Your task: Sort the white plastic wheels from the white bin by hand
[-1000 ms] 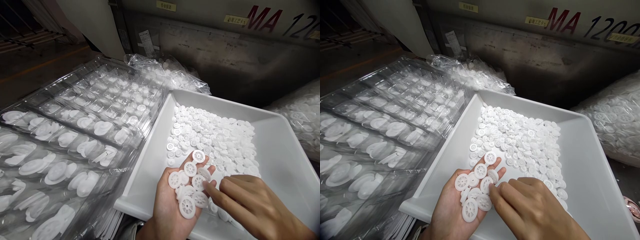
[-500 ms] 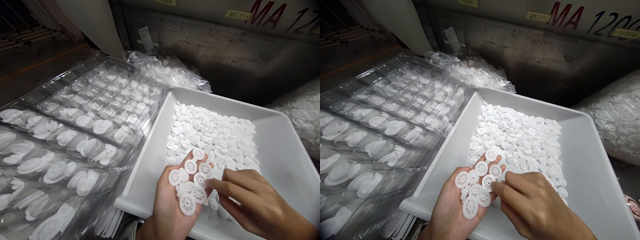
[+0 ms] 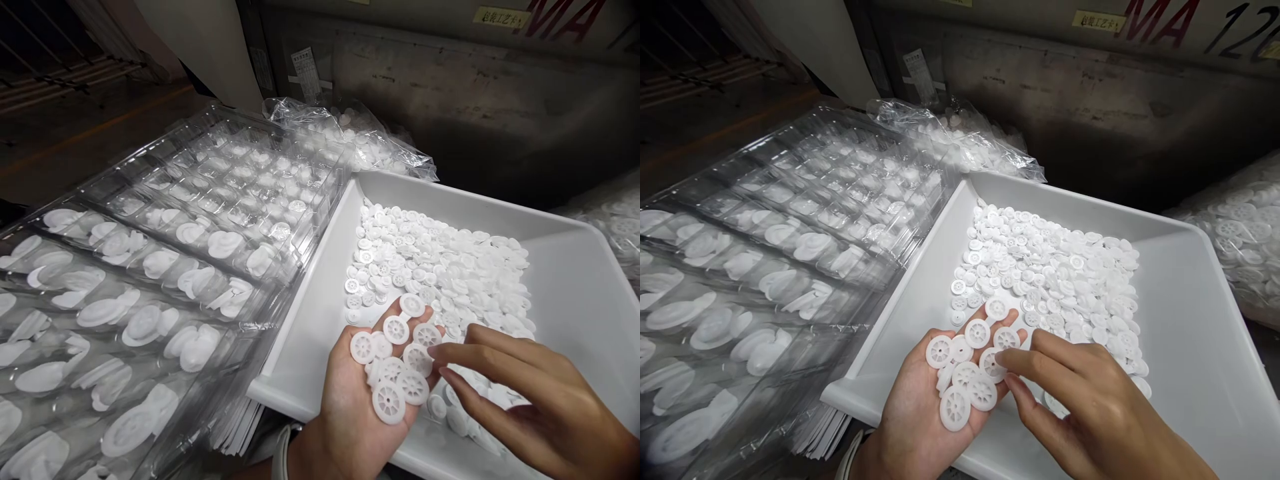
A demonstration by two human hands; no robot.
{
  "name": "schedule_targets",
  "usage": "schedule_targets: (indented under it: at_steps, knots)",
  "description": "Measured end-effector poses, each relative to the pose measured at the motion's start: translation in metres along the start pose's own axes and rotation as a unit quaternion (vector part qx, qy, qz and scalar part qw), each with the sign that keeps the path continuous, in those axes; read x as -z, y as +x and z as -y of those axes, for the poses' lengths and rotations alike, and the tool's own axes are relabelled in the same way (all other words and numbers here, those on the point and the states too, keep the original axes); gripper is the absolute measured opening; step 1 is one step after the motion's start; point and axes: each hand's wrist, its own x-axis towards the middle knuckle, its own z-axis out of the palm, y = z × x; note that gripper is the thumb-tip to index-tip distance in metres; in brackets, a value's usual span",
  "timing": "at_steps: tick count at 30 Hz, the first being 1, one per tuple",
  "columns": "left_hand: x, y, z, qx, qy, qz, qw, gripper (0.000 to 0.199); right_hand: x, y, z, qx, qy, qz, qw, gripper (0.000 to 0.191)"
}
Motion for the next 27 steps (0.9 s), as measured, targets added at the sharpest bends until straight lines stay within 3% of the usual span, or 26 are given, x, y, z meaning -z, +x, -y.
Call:
schedule_targets:
  at_steps: [6, 15, 21, 27]
  knots:
    - [-0.0033, -0.002, -0.0006, -0.005, 0.014, -0.003, 1.0, 0.041, 0.0006, 0.0029, -0.0031, -0.017, 0.023, 0.04, 0.999, 0.028]
    - [-0.0061, 0.0001, -0.0009, -0.035, 0.022, -0.086, 0.995, 0.044, 0.0061, 0.0095, -0.0029, -0.093, 0.085, 0.049, 0.991, 0.034]
    - [-0.0082, 0.0029, -0.0008, -0.044, 0.03, -0.1, 0.994, 0.042, 0.0059, 0.0069, -0.0072, -0.127, 0.08, 0.051, 0.987, 0.033]
    - [-0.009, 0.003, 0.0012, -0.038, 0.018, -0.081, 0.996, 0.041, 0.0044, 0.0081, -0.0096, -0.11, 0.043, 0.048, 0.992, 0.032]
